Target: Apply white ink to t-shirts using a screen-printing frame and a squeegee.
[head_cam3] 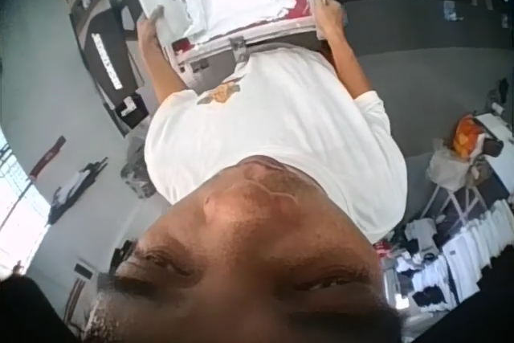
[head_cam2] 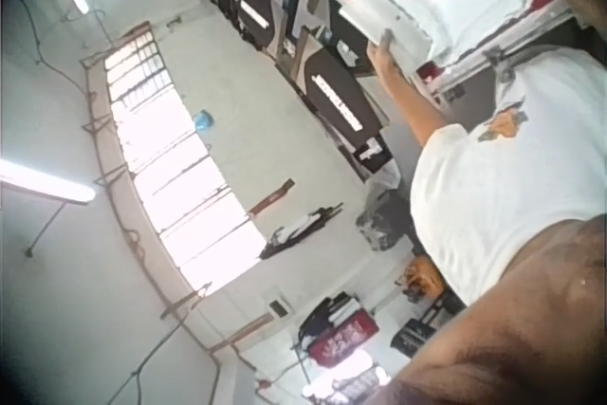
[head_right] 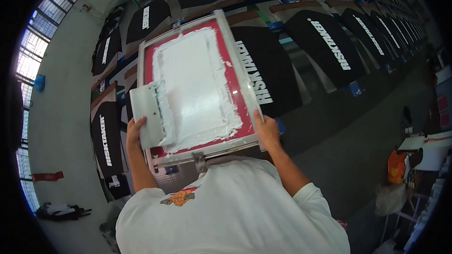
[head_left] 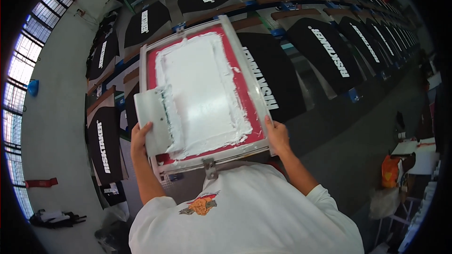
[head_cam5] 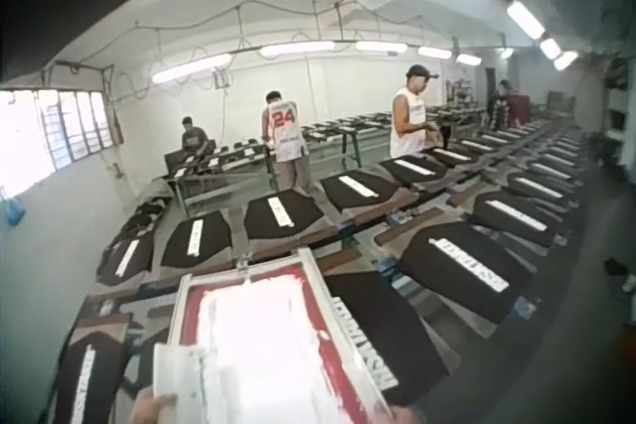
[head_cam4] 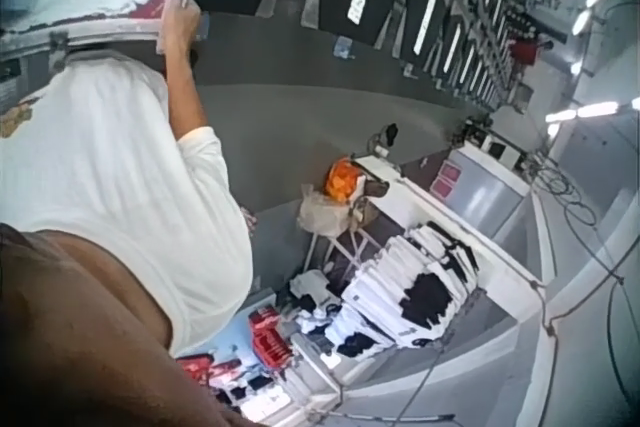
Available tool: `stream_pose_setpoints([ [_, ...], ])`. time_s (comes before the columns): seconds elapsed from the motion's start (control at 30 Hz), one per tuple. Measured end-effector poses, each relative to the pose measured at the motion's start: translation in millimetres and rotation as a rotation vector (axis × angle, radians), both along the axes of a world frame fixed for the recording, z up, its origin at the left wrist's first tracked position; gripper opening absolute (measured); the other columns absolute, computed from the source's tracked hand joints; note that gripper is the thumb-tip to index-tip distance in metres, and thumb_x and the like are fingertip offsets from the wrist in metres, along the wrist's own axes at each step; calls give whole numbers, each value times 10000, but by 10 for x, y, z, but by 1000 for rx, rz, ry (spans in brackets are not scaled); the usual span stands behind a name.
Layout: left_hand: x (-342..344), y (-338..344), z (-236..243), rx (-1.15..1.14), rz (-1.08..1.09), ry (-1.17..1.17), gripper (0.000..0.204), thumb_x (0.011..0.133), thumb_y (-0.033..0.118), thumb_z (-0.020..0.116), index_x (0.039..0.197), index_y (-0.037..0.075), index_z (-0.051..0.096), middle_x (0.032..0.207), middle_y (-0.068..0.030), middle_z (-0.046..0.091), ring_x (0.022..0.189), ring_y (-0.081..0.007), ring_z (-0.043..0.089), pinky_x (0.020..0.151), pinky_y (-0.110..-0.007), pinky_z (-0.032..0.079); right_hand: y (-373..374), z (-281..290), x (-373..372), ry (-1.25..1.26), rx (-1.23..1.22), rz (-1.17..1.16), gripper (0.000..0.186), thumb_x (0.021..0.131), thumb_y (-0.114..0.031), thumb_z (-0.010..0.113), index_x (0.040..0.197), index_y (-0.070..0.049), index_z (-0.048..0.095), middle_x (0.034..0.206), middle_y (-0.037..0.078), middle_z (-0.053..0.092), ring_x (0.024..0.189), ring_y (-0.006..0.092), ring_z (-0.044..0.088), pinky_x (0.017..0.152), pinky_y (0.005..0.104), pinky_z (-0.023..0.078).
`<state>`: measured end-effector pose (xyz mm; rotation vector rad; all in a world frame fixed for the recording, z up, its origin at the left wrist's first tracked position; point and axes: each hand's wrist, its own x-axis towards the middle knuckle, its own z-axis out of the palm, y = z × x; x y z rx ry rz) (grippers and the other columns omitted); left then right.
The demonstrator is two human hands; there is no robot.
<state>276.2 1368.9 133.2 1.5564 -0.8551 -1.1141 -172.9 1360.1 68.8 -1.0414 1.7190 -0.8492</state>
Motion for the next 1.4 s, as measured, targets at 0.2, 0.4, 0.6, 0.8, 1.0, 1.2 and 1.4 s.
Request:
stream_pose_setpoints([
  [0.2, -1483, -510, -167, 66, 23, 67, 421, 797, 186, 695, 1105, -64, 555, 948, -132, 644, 779, -216, 640, 716, -343, 518, -425, 102, -1428, 125, 45, 4, 606, 877, -517, 530, 887, 77, 650, 796, 176, 660, 762, 197, 622, 692, 351, 470],
  [0.4, -2012, -798, -173, 88, 18, 86, 427, 798, 185, 697, 1114, -63, 551, 955, -144, 642, 801, -229, 645, 716, -347, 528, -808, 56, -1986, 127, 81, 3, 653, 853, -556, 538, 849, 89, 646, 804, 221, 650, 783, 286, 630, 705, 384, 460],
  [0.6, -2179, -924, -328, 106, 48, 99, 420, 795, 186, 703, 1105, -56, 556, 958, -136, 641, 808, -217, 642, 710, -341, 526, -1193, -168, -2168, 175, 89, 78, 667, 839, -582, 515, 971, 58, 647, 950, 270, 636, 941, 384, 613, 799, 412, 461],
  [0.8, -2273, -963, -644, 118, 78, 101, 405, 792, 186, 710, 1098, -43, 577, 966, -123, 648, 833, -205, 635, 740, -340, 507, -1305, -459, -2281, 166, 32, 128, 667, 846, -589, 492, 990, 45, 643, 990, 270, 629, 994, 407, 585, 841, 415, 449],
  [1.0, -2201, -1673, -118, 70, -97, -241, 377, 700, 141, 752, 1001, -51, 630, 855, -128, 666, 727, -182, 644, 676, -318, 516, -865, -97, -2047, 617, -695, 121, 280, 858, -263, 609, 936, 2, 654, 721, 144, 611, 725, 285, 599, 706, 403, 469],
  [1.2, -2506, -3381, 403, -173, -505, -1308, 498, 683, 308, 756, 1131, 133, 626, 935, -118, 681, 823, -275, 654, 734, -389, 516, -38, -347, -1489, -144, 335, 705, 348, 845, -301, 641, 1024, -3, 642, 903, 96, 681, 798, 158, 615, 730, 291, 478],
  [1.4, -2729, -3452, -633, -377, -348, -1547, 400, 743, 53, 623, 1121, 184, 599, 932, -72, 678, 834, -253, 640, 663, -385, 538, -118, -168, -1218, -14, 367, 768, 279, 814, -258, 659, 909, 3, 638, 761, 145, 653, 653, 159, 588, 628, 313, 453],
])
